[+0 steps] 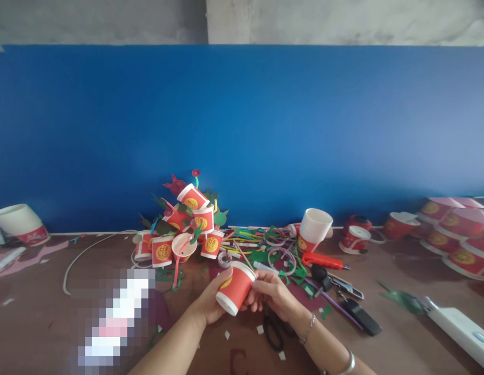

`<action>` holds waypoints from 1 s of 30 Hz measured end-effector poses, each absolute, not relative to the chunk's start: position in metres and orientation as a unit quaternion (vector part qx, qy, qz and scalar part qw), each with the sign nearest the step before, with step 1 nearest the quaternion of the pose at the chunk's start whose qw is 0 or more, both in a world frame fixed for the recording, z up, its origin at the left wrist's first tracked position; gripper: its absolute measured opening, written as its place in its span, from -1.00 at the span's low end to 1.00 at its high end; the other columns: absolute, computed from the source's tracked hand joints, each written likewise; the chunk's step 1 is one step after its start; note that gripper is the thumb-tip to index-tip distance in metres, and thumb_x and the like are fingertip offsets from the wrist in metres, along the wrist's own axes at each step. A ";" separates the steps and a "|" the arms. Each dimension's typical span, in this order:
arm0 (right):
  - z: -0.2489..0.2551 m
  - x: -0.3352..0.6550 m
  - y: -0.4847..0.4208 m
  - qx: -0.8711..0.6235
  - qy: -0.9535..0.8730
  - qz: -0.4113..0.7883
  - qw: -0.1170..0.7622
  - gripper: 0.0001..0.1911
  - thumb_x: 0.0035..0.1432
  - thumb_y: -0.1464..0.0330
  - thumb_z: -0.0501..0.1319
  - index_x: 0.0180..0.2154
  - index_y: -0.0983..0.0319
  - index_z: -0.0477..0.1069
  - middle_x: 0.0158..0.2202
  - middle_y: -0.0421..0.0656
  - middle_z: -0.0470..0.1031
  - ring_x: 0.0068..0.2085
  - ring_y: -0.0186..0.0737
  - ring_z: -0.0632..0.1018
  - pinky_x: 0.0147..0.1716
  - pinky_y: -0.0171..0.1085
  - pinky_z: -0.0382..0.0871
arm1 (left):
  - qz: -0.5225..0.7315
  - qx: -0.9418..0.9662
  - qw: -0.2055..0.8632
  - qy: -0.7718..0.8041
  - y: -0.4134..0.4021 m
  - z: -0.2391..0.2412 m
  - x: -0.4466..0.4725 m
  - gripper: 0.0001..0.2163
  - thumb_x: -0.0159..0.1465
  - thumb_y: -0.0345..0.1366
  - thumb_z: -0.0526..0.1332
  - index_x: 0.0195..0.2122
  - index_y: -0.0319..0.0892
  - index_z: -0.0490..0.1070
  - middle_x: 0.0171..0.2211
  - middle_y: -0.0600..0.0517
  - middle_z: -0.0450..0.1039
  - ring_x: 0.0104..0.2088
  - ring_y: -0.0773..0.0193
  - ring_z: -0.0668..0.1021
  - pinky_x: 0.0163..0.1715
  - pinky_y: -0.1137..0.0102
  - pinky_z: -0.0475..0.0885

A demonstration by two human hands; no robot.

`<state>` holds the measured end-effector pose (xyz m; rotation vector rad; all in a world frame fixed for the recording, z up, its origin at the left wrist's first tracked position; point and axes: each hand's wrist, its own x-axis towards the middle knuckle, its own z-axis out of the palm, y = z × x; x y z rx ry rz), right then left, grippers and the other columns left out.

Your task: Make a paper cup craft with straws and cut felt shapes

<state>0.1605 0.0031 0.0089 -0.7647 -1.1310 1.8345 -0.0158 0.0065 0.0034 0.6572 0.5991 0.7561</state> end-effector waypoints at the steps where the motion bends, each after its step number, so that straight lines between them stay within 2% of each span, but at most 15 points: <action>1: 0.009 0.161 0.004 -0.310 -0.447 0.726 0.421 -0.72 -0.02 0.24 0.33 -0.42 0.33 0.37 -0.60 -0.07 0.57 -0.67 -0.31 0.52 -0.74 -0.48 0.25 | 0.353 0.327 0.835 0.268 0.006 0.004 -0.016 -0.42 0.15 0.12 0.14 -0.22 -0.43 0.46 -0.46 -0.16 0.50 -0.47 0.20 0.54 -0.46 0.39 0.41; 5: 0.010 0.164 0.005 -0.329 -0.435 0.712 0.442 -0.74 -0.07 0.26 0.32 -0.42 0.30 0.34 -0.69 -0.16 0.51 -0.72 -0.34 0.47 -0.77 -0.50 0.19 | 0.347 0.394 0.820 0.227 0.002 0.011 -0.014 -0.43 0.07 0.12 0.25 -0.16 -0.36 0.44 -0.36 -0.15 0.50 -0.38 0.18 0.55 -0.40 0.37 0.42; 12: 0.008 0.162 0.005 -0.379 -0.442 0.687 0.434 -0.84 -0.14 0.33 0.22 -0.57 0.25 0.26 -0.78 -0.22 0.41 -0.79 -0.41 0.34 -0.79 -0.48 0.10 | 0.352 0.424 0.802 0.230 0.001 0.014 -0.012 -0.47 0.00 -0.10 0.39 -0.09 -0.31 0.36 -0.37 -0.10 0.50 -0.44 0.23 0.54 -0.37 0.33 0.42; 14: 0.008 0.163 0.006 -0.390 -0.446 0.670 0.448 -0.87 -0.10 0.33 0.20 -0.52 0.26 0.30 -0.75 -0.24 0.41 -0.76 -0.40 0.36 -0.77 -0.46 0.11 | 0.374 0.440 0.782 0.235 0.001 0.014 -0.010 -0.47 0.00 -0.11 0.39 -0.08 -0.32 0.36 -0.36 -0.11 0.50 -0.41 0.21 0.54 -0.35 0.33 0.41; 15: 0.008 0.163 0.006 -0.391 -0.451 0.657 0.461 -0.87 -0.06 0.33 0.19 -0.44 0.27 0.34 -0.73 -0.25 0.42 -0.73 -0.38 0.37 -0.74 -0.45 0.12 | 0.393 0.449 0.763 0.248 0.001 0.014 -0.009 -0.46 -0.01 -0.13 0.40 -0.06 -0.31 0.35 -0.34 -0.11 0.50 -0.38 0.19 0.54 -0.32 0.33 0.40; 17: 0.010 0.164 0.007 -0.388 -0.471 0.620 0.494 -0.74 0.02 0.30 0.18 -0.22 0.26 0.36 -0.65 -0.27 0.43 -0.64 -0.34 0.42 -0.69 -0.43 0.16 | 0.446 0.470 0.703 0.294 0.002 0.014 -0.006 -0.43 -0.03 -0.19 0.42 -0.02 -0.26 0.31 -0.28 -0.09 0.50 -0.29 0.17 0.53 -0.23 0.31 0.39; 20: 0.012 0.162 0.007 -0.373 -0.531 0.553 0.523 -0.58 0.08 0.24 0.21 -0.01 0.21 0.28 -0.38 -0.16 0.50 -0.35 -0.23 0.52 -0.50 -0.35 0.31 | 0.508 0.519 0.590 0.352 0.002 0.015 -0.002 -0.36 -0.04 -0.28 0.43 0.07 -0.18 0.22 -0.08 -0.11 0.43 -0.07 0.10 0.47 -0.01 0.26 0.31; 22: 0.013 0.159 0.005 -0.369 -0.579 0.513 0.516 -0.51 0.09 0.23 0.25 0.05 0.17 0.24 -0.13 -0.09 0.47 -0.14 -0.15 0.49 -0.29 -0.28 0.37 | 0.529 0.548 0.539 0.360 0.000 0.016 -0.001 -0.30 -0.01 -0.28 0.41 0.13 -0.17 0.13 0.06 -0.15 0.32 0.07 0.04 0.39 0.10 0.22 0.23; 24: 0.013 0.155 0.003 -0.374 -0.624 0.476 0.495 -0.45 0.10 0.23 0.26 0.10 0.14 0.18 0.02 -0.06 0.40 -0.01 -0.10 0.44 -0.14 -0.22 0.35 | 0.542 0.560 0.515 0.358 -0.003 0.016 -0.002 -0.27 0.05 -0.26 0.36 0.20 -0.17 0.03 0.15 -0.20 0.20 0.17 -0.01 0.29 0.15 0.20 0.17; 27: 0.011 0.152 0.001 -0.392 -0.664 0.435 0.465 -0.45 0.14 0.22 0.23 0.14 0.15 0.16 0.11 -0.02 0.33 0.04 -0.06 0.41 -0.11 -0.20 0.34 | 0.569 0.583 0.459 0.354 -0.007 0.014 -0.005 -0.31 0.18 -0.24 0.23 0.27 -0.17 -0.09 0.25 -0.22 0.02 0.26 -0.05 0.15 0.20 0.16 0.10; 30: 0.007 0.151 0.002 -0.403 -0.685 0.401 0.454 -0.47 0.16 0.24 0.21 0.15 0.14 0.18 0.12 -0.03 0.33 0.05 -0.05 0.41 -0.14 -0.20 0.35 | 0.620 0.635 0.290 0.358 -0.012 0.011 -0.007 -0.37 0.23 -0.32 0.14 0.29 -0.16 -0.10 0.28 -0.22 -0.05 0.28 -0.07 0.09 0.22 0.08 0.04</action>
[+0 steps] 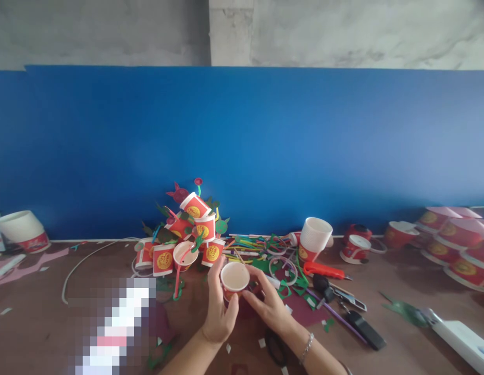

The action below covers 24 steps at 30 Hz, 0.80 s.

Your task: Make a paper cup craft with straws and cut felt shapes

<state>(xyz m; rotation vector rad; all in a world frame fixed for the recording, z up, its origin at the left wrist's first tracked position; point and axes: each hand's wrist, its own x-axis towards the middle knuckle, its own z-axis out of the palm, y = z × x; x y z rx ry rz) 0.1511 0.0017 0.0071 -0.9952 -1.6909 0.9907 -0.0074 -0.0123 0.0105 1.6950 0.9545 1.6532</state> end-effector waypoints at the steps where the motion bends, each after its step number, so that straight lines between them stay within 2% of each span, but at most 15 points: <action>1: 0.006 0.151 0.002 -0.404 -0.693 0.390 0.451 -0.49 0.17 0.26 0.20 0.14 0.13 0.19 0.13 -0.05 0.33 0.06 -0.04 0.40 -0.14 -0.20 0.35 | 0.633 0.652 0.220 0.355 -0.014 0.009 -0.008 -0.39 0.22 -0.35 0.14 0.28 -0.15 -0.06 0.27 -0.22 -0.02 0.27 -0.09 0.10 0.22 0.04 0.03; 3: 0.003 0.150 0.002 -0.403 -0.706 0.374 0.446 -0.52 0.17 0.31 0.19 0.13 0.11 0.22 0.13 -0.06 0.33 0.08 -0.05 0.39 -0.12 -0.20 0.34 | 0.642 0.683 0.110 0.331 -0.019 0.005 -0.007 -0.43 0.19 -0.43 0.14 0.24 -0.10 0.06 0.21 -0.19 0.12 0.24 -0.10 0.16 0.19 -0.02 0.04; 5: 0.001 0.150 0.003 -0.404 -0.709 0.365 0.448 -0.51 0.15 0.33 0.19 0.13 0.12 0.23 0.12 -0.06 0.35 0.08 -0.05 0.39 -0.09 -0.18 0.35 | 0.622 0.726 0.076 0.285 -0.026 0.002 -0.005 -0.48 0.18 -0.49 0.12 0.18 -0.06 0.18 0.12 -0.16 0.28 0.18 -0.08 0.27 0.16 -0.04 0.07; 8: 0.004 0.154 0.008 -0.456 -0.682 0.330 0.467 -0.61 0.13 0.32 0.17 0.02 0.17 0.35 -0.04 -0.04 0.47 -0.04 -0.05 0.48 -0.16 -0.17 0.38 | 0.522 0.800 0.162 0.248 -0.035 0.000 -0.002 -0.63 0.22 -0.46 0.06 0.04 -0.11 0.38 -0.05 -0.19 0.45 0.02 -0.05 0.41 0.10 0.00 0.13; 11: 0.015 0.164 0.022 -0.547 -0.665 0.233 0.452 -0.77 0.16 0.30 0.09 -0.25 0.20 0.50 -0.24 -0.02 0.55 -0.22 -0.05 0.53 -0.28 -0.17 0.40 | 0.383 0.844 0.270 0.259 -0.038 0.002 0.004 -0.68 0.28 -0.36 -0.01 -0.08 -0.16 0.49 -0.28 -0.23 0.51 -0.23 -0.01 0.50 -0.11 0.11 0.27; 13: 0.024 0.170 0.037 -0.577 -0.695 0.165 0.395 -0.74 0.17 0.34 0.06 -0.28 0.21 0.53 -0.23 -0.02 0.57 -0.19 -0.05 0.53 -0.18 -0.16 0.38 | 0.323 0.854 0.297 0.280 -0.035 0.003 0.008 -0.67 0.30 -0.34 -0.04 -0.10 -0.19 0.50 -0.40 -0.20 0.50 -0.37 0.05 0.50 -0.26 0.21 0.30; 15: 0.029 0.173 0.053 -0.597 -0.751 0.091 0.266 -0.68 0.18 0.40 0.02 -0.21 0.22 0.54 -0.17 -0.04 0.57 -0.12 -0.08 0.52 -0.10 -0.20 0.34 | 0.303 0.846 0.311 0.311 -0.032 0.003 0.014 -0.67 0.29 -0.35 -0.04 -0.13 -0.19 0.51 -0.45 -0.16 0.50 -0.45 0.11 0.49 -0.37 0.29 0.29; 16: 0.031 0.172 0.061 -0.596 -0.762 0.085 0.237 -0.69 0.17 0.43 0.03 -0.24 0.23 0.56 -0.19 -0.03 0.58 -0.12 -0.08 0.52 -0.10 -0.22 0.33 | 0.301 0.838 0.318 0.326 -0.030 0.002 0.016 -0.68 0.28 -0.36 -0.03 -0.15 -0.18 0.51 -0.46 -0.14 0.51 -0.46 0.12 0.49 -0.40 0.32 0.28; 21: 0.030 0.155 0.092 -0.574 -0.802 0.063 0.153 -0.72 0.03 0.50 0.12 -0.28 0.26 0.58 -0.19 0.02 0.57 -0.08 -0.01 0.50 -0.10 -0.22 0.29 | 0.292 0.798 0.346 0.396 -0.025 0.001 0.027 -0.69 0.20 -0.44 0.01 -0.24 -0.16 0.55 -0.45 -0.09 0.56 -0.49 0.18 0.51 -0.48 0.40 0.26; 24: 0.033 0.148 0.100 -0.557 -0.821 0.043 0.118 -0.76 0.01 0.48 0.15 -0.32 0.27 0.58 -0.19 0.06 0.55 -0.06 0.05 0.47 -0.09 -0.19 0.27 | 0.275 0.787 0.345 0.432 -0.023 0.002 0.029 -0.71 0.18 -0.43 0.02 -0.29 -0.17 0.56 -0.47 -0.08 0.55 -0.50 0.18 0.51 -0.51 0.41 0.24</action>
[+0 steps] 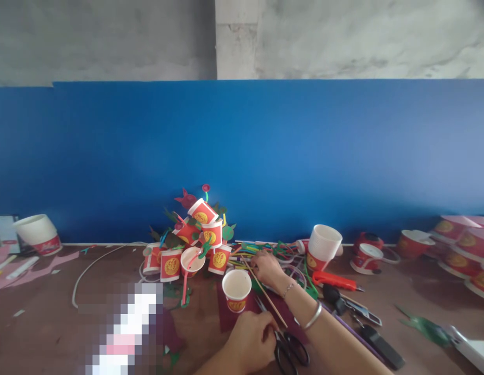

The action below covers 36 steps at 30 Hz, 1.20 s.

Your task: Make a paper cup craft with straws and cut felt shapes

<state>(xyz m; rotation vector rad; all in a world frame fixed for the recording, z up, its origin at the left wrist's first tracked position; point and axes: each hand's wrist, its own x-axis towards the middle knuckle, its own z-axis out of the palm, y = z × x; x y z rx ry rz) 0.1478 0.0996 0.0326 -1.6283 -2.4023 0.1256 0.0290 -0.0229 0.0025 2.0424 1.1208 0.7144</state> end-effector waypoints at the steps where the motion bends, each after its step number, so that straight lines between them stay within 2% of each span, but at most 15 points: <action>1: 0.034 0.147 0.101 -0.550 -0.827 0.037 0.108 -0.77 0.01 0.46 0.15 -0.33 0.28 0.58 -0.19 0.07 0.55 -0.06 0.06 0.47 -0.08 -0.18 0.26 | 0.268 0.784 0.345 0.441 -0.022 0.003 0.029 -0.71 0.18 -0.42 0.02 -0.29 -0.17 0.56 -0.49 -0.08 0.54 -0.51 0.18 0.50 -0.52 0.41 0.23; 4: 0.039 0.148 0.103 -0.533 -0.842 0.029 0.083 -0.78 0.01 0.44 0.15 -0.34 0.28 0.57 -0.21 0.05 0.56 -0.08 0.05 0.48 -0.08 -0.18 0.25 | 0.252 0.789 0.334 0.450 -0.021 0.005 0.030 -0.71 0.18 -0.42 0.01 -0.30 -0.17 0.56 -0.50 -0.08 0.52 -0.52 0.18 0.48 -0.53 0.41 0.21; 10: 0.039 0.154 0.104 -0.529 -0.846 0.022 0.069 -0.71 0.04 0.45 0.11 -0.20 0.31 0.53 -0.22 0.04 0.56 -0.13 0.01 0.50 -0.11 -0.19 0.25 | 0.243 0.774 0.320 0.490 -0.020 0.007 0.039 -0.77 0.10 -0.44 0.07 -0.38 -0.12 0.52 -0.57 0.00 0.44 -0.54 0.20 0.43 -0.49 0.38 0.21; 14: 0.040 0.156 0.100 -0.546 -0.833 0.013 0.087 -0.71 0.05 0.48 0.10 -0.19 0.31 0.51 -0.13 0.06 0.51 -0.03 0.02 0.44 -0.02 -0.17 0.18 | 0.269 0.694 0.392 0.540 -0.012 0.003 0.056 -0.86 0.00 -0.47 0.13 -0.50 -0.15 0.46 -0.57 0.05 0.42 -0.50 0.22 0.43 -0.45 0.40 0.25; 17: 0.046 0.162 0.094 -0.590 -0.799 0.007 0.115 -0.68 0.07 0.52 0.05 -0.18 0.35 0.50 -0.11 0.12 0.49 -0.01 0.05 0.43 -0.03 -0.13 0.18 | 0.380 0.576 0.504 0.519 -0.006 -0.007 0.065 -0.86 0.06 -0.46 0.10 -0.43 -0.19 0.43 -0.59 0.09 0.37 -0.56 0.31 0.40 -0.50 0.45 0.27; 19: 0.053 0.170 0.086 -0.618 -0.774 0.010 0.139 -0.64 0.11 0.53 0.00 -0.11 0.36 0.47 -0.08 0.13 0.48 0.00 0.05 0.42 -0.03 -0.12 0.18 | 0.445 0.527 0.538 0.486 -0.004 -0.014 0.067 -0.87 0.14 -0.36 0.10 -0.36 -0.21 0.42 -0.59 0.11 0.33 -0.60 0.35 0.36 -0.54 0.46 0.27; 21: 0.060 0.179 0.075 -0.634 -0.757 0.030 0.157 -0.63 0.15 0.51 -0.03 -0.12 0.37 0.48 -0.10 0.12 0.49 -0.03 0.01 0.45 -0.07 -0.16 0.23 | 0.472 0.482 0.571 0.468 -0.004 -0.020 0.066 -0.74 0.21 -0.18 0.09 -0.17 -0.21 0.40 -0.51 0.08 0.39 -0.66 0.39 0.34 -0.59 0.46 0.27; 22: 0.063 0.183 0.068 -0.631 -0.758 0.053 0.157 -0.66 0.13 0.49 0.01 -0.17 0.33 0.51 -0.17 0.05 0.54 -0.11 -0.06 0.49 -0.15 -0.23 0.28 | 0.480 0.463 0.585 0.462 -0.005 -0.021 0.065 -0.64 0.22 -0.09 0.08 -0.07 -0.21 0.37 -0.43 0.04 0.44 -0.65 0.39 0.36 -0.59 0.44 0.30; 24: 0.067 0.192 0.053 -0.597 -0.778 0.131 0.146 -0.75 0.07 0.44 0.09 -0.31 0.25 0.55 -0.39 -0.15 0.57 -0.34 -0.25 0.52 -0.37 -0.40 0.31 | 0.511 0.440 0.585 0.451 -0.007 -0.022 0.063 -0.51 0.20 0.02 0.11 0.05 -0.19 0.31 -0.26 -0.06 0.48 -0.45 0.28 0.51 -0.41 0.39 0.41; 25: 0.067 0.196 0.045 -0.554 -0.784 0.243 0.140 -0.76 0.03 0.44 0.12 -0.33 0.26 0.56 -0.44 -0.18 0.55 -0.40 -0.29 0.50 -0.44 -0.43 0.29 | 0.534 0.436 0.573 0.444 -0.009 -0.021 0.061 -0.48 0.17 0.05 0.14 0.05 -0.19 0.33 -0.19 -0.10 0.48 -0.26 0.19 0.54 -0.24 0.37 0.43; 27: 0.066 0.201 0.034 -0.488 -0.774 0.386 0.116 -0.79 -0.05 0.44 0.15 -0.38 0.28 0.56 -0.52 -0.24 0.51 -0.48 -0.35 0.45 -0.54 -0.46 0.23 | 0.572 0.439 0.550 0.421 -0.010 -0.018 0.059 -0.47 0.11 0.08 0.21 -0.03 -0.20 0.40 -0.05 -0.14 0.45 0.08 0.08 0.40 0.07 0.33 0.28; 28: 0.065 0.204 0.030 -0.481 -0.768 0.410 0.109 -0.80 -0.08 0.46 0.15 -0.43 0.29 0.55 -0.57 -0.25 0.47 -0.52 -0.37 0.43 -0.58 -0.47 0.19 | 0.586 0.436 0.544 0.413 -0.010 -0.016 0.059 -0.48 0.08 0.10 0.22 -0.08 -0.20 0.44 -0.01 -0.15 0.43 0.13 0.06 0.35 0.14 0.33 0.20; 30: 0.064 0.208 0.030 -0.473 -0.766 0.427 0.087 -0.81 -0.09 0.46 0.14 -0.50 0.30 0.54 -0.62 -0.26 0.43 -0.55 -0.39 0.41 -0.61 -0.47 0.17 | 0.581 0.438 0.559 0.398 -0.010 -0.012 0.057 -0.50 0.03 0.11 0.27 -0.17 -0.20 0.48 0.01 -0.16 0.43 0.11 0.02 0.37 0.17 0.29 0.18; 33: 0.067 0.212 0.046 -0.474 -0.776 0.412 0.063 -0.74 0.03 0.40 0.10 -0.41 0.28 0.58 -0.54 -0.21 0.53 -0.51 -0.36 0.48 -0.55 -0.46 0.27 | 0.583 0.424 0.561 0.409 -0.010 -0.009 0.056 -0.52 0.08 0.14 0.21 -0.23 -0.21 0.48 -0.07 -0.17 0.49 0.03 0.01 0.44 0.12 0.26 0.24; 36: 0.069 0.207 0.072 -0.576 -0.784 0.213 0.093 -0.66 0.15 0.39 0.02 -0.38 0.30 0.57 -0.47 -0.12 0.58 -0.49 -0.32 0.52 -0.47 -0.41 0.32 | 0.572 0.419 0.571 0.415 -0.010 -0.006 0.058 -0.51 0.11 0.18 0.15 -0.30 -0.22 0.45 -0.28 -0.14 0.55 -0.19 0.07 0.55 -0.10 0.26 0.39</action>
